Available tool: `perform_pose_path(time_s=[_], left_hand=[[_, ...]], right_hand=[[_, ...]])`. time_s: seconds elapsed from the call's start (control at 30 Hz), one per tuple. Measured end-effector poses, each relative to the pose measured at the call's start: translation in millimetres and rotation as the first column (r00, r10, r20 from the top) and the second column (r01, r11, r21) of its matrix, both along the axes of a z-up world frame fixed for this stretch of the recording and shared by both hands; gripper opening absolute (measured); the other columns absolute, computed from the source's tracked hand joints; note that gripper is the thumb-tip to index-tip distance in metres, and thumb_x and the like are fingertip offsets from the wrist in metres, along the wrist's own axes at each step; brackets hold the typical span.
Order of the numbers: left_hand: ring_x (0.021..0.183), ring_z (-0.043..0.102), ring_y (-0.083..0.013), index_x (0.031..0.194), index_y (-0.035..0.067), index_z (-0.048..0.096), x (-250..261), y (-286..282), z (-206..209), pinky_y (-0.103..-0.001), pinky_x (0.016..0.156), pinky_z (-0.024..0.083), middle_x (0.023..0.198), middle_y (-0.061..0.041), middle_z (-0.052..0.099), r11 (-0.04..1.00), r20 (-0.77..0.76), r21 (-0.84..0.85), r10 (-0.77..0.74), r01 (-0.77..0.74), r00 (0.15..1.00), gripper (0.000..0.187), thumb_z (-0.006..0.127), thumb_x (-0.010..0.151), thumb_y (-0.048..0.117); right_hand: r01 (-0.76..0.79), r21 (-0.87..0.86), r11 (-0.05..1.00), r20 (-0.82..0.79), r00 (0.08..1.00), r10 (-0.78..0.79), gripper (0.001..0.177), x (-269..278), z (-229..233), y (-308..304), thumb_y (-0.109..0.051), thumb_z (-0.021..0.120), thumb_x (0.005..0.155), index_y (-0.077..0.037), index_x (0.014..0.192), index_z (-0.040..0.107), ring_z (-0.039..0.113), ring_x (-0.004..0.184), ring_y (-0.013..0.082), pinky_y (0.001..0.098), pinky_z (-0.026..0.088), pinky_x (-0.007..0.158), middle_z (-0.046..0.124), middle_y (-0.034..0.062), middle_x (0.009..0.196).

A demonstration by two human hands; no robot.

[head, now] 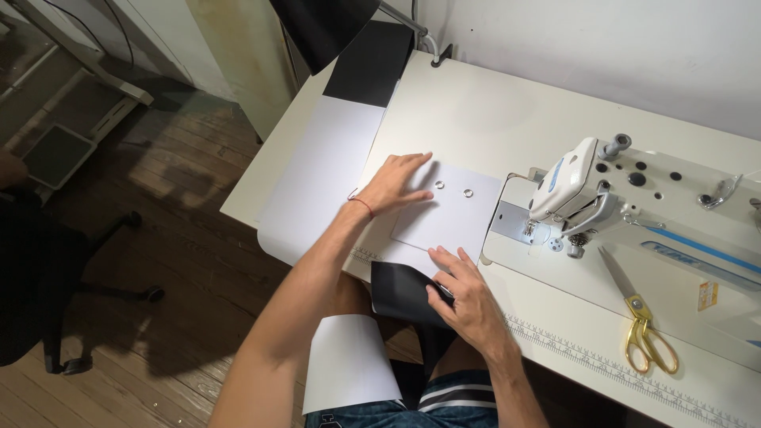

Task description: Preparing and cutting leather pieces for assembly at a sewing station

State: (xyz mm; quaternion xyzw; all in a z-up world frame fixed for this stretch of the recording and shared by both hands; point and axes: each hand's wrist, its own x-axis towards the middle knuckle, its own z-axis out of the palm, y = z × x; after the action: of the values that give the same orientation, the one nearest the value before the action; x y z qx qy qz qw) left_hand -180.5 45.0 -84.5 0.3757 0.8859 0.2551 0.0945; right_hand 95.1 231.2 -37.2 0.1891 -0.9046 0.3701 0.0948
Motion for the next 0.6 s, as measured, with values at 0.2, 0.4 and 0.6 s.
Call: perform_pose_path(time_s=[0.2, 0.4, 0.6], left_hand=[[0.155, 0.048, -0.0352, 0.175, 0.018, 0.053, 1, 13, 14, -0.05, 0.129, 0.046, 0.167, -0.017, 0.051, 0.987, 0.182, -0.044, 0.163, -0.157, 0.97, 0.109, 0.106, 0.084, 0.046], [0.145, 0.056, -0.0357, 0.167, 0.026, 0.064, 26, 10, 7, -0.053, 0.119, 0.053, 0.171, -0.011, 0.057, 0.988, -0.115, 0.04, 0.153, -0.149, 0.982, 0.102, 0.11, 0.079, 0.05], [0.139, 0.071, -0.0325, 0.139, 0.018, 0.083, 100, 6, 31, -0.056, 0.128, 0.054, 0.148, -0.01, 0.079, 0.932, -0.102, 0.15, -0.318, 0.331, 0.942, 0.073, 0.103, 0.081, 0.057]], right_hand=[[-0.066, -0.022, 0.998, -0.024, 0.998, 0.066, 0.008, 18, -3, 2, -0.009, 0.079, 0.104, -0.002, 0.104, 0.083, 0.067, 0.153, 0.0367, 0.0624, 0.033, 0.142, 0.078, 0.0202, 0.151], [0.106, 0.068, 0.992, -0.093, 0.991, -0.099, 0.007, 60, -11, 6, -0.009, 0.079, 0.104, -0.003, 0.104, 0.078, 0.069, 0.15, 0.0352, 0.0578, 0.042, 0.14, 0.074, 0.0168, 0.156], [0.11, 0.047, 0.993, -0.073, 0.992, -0.106, 0.008, 59, -15, 11, -0.012, 0.077, 0.107, -0.004, 0.106, 0.078, 0.069, 0.151, 0.033, 0.0569, 0.043, 0.138, 0.074, 0.0145, 0.156]])
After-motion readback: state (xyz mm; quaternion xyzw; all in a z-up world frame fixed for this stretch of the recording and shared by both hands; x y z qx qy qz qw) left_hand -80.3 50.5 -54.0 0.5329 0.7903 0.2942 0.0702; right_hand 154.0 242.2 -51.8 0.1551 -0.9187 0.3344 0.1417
